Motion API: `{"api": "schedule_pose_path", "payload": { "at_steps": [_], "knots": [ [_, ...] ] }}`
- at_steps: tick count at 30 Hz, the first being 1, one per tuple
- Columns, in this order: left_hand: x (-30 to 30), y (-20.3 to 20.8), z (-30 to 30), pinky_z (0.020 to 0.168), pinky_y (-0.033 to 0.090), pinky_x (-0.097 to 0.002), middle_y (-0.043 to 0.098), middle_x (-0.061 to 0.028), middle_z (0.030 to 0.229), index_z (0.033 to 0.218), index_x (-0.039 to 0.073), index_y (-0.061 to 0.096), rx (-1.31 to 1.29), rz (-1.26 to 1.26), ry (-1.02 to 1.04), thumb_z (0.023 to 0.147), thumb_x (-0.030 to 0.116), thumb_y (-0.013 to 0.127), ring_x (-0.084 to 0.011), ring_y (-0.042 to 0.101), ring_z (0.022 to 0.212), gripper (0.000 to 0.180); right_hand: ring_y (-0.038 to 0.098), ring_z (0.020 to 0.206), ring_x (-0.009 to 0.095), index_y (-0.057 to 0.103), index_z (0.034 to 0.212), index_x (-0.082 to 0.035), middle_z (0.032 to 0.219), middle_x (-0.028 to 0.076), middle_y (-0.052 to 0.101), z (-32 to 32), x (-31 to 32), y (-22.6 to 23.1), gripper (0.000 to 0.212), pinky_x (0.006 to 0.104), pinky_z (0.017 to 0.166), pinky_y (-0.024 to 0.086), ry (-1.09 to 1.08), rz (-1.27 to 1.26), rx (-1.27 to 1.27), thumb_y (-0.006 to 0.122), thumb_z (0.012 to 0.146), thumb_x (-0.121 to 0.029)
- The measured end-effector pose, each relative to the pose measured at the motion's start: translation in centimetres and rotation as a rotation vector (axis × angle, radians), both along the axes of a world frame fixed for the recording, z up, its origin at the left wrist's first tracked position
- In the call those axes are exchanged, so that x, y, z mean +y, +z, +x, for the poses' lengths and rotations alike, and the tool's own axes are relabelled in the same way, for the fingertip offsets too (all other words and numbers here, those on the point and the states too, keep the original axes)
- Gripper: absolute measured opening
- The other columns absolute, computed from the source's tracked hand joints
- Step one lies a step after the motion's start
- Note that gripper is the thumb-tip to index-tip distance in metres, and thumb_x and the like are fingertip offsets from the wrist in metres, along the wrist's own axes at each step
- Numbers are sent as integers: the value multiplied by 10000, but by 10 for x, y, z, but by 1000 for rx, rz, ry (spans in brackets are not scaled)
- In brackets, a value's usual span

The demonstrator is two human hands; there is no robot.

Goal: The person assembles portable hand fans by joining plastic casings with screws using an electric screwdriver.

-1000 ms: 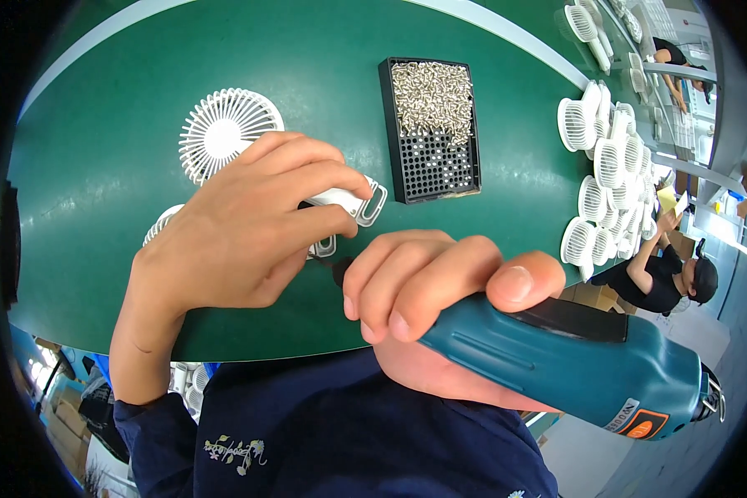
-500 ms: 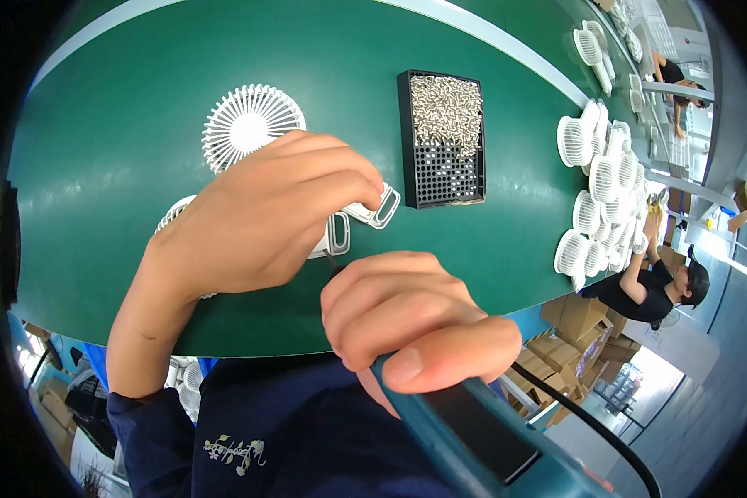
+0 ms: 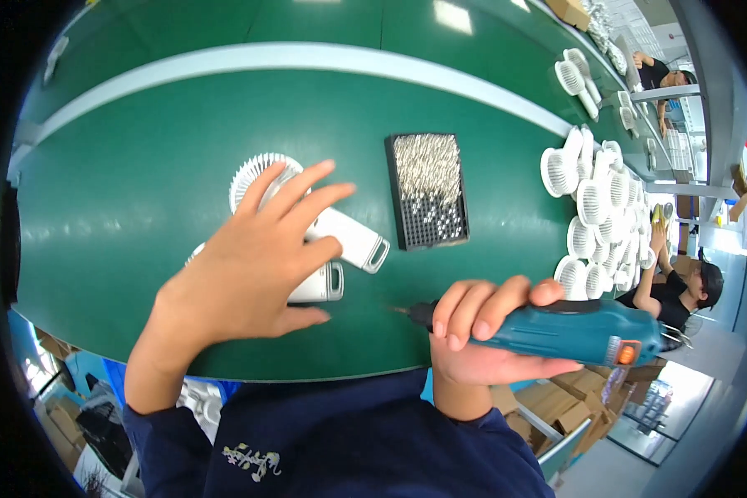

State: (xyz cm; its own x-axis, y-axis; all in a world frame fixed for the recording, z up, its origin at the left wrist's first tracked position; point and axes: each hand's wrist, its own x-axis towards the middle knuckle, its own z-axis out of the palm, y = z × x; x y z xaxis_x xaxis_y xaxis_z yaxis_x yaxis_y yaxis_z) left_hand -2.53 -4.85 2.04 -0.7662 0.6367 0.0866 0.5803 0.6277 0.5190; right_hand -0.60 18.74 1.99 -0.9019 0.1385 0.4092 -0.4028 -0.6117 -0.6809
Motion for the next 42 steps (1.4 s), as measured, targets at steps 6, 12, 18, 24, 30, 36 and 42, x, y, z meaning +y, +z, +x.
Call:
{"api": "schedule_pose_path", "payload": {
  "at_steps": [6, 12, 18, 24, 30, 36, 42],
  "knots": [
    [-11, 1, 22, 1108, 214, -613, 438, -181, 1406, 891, 85, 606, 53, -287, -34, 705, 380, 762, -337, 335, 1378, 382, 428, 378, 163, 462, 1137, -90, 620, 58, 486, 6, 21, -37, 770, 318, 344, 383, -21, -49, -159, 298, 864, -791],
    [-42, -14, -65, 1125, 186, -611, 443, -162, 1408, 1083, 99, 656, 296, -362, -72, 752, 437, 716, -330, 352, 1368, 476, 356, 340, 124, 456, 1128, -72, 573, 32, 417, 20, 32, -38, 702, 268, 295, 293, -135, -174, -240, 306, 915, -724],
    [-18, -4, -202, 1097, 227, -586, 365, -217, 1440, 1318, 100, 492, 562, -67, 274, 813, 462, 688, -416, 262, 1385, 651, 409, 383, 148, 495, 1159, -59, 654, 69, 504, 37, 55, -40, 737, 260, 332, 345, -127, -140, -240, 344, 889, -728],
    [-57, -25, -86, 1068, 320, -510, 507, -120, 1313, 1181, 98, 563, 572, -19, 239, 828, 354, 687, -297, 429, 1287, 453, 479, 400, 190, 570, 1145, -79, 665, 95, 573, 27, 42, -62, 827, 304, 339, 392, 45, -273, -461, 372, 820, -813],
    [-226, -31, 174, 867, 471, -326, 663, -108, 1070, 1101, 9, 634, 778, 344, 1703, 929, 156, 591, -205, 615, 988, 230, 354, 396, 98, 399, 1173, 10, 690, 46, 408, 31, 38, -54, 551, 222, 342, 360, 47, -95, -400, 343, 1009, -513],
    [-188, -189, 486, 721, 495, -335, 670, -150, 859, 929, 3, 640, 182, -141, 2216, 872, 171, 631, -230, 635, 747, 177, 383, 428, 102, 377, 1180, 2, 717, 48, 414, 32, 35, -75, 509, 215, 388, 399, 257, -89, -463, 368, 1011, -477],
    [-94, -243, 492, 972, 413, -464, 571, -133, 1188, 1191, 129, 634, -992, -536, 2163, 703, 251, 737, -318, 501, 1169, 513, 382, 421, 108, 374, 1180, -7, 711, 50, 415, 31, 46, -80, 501, 224, 382, 391, 300, -74, -448, 377, 1008, -478]
  ]
}}
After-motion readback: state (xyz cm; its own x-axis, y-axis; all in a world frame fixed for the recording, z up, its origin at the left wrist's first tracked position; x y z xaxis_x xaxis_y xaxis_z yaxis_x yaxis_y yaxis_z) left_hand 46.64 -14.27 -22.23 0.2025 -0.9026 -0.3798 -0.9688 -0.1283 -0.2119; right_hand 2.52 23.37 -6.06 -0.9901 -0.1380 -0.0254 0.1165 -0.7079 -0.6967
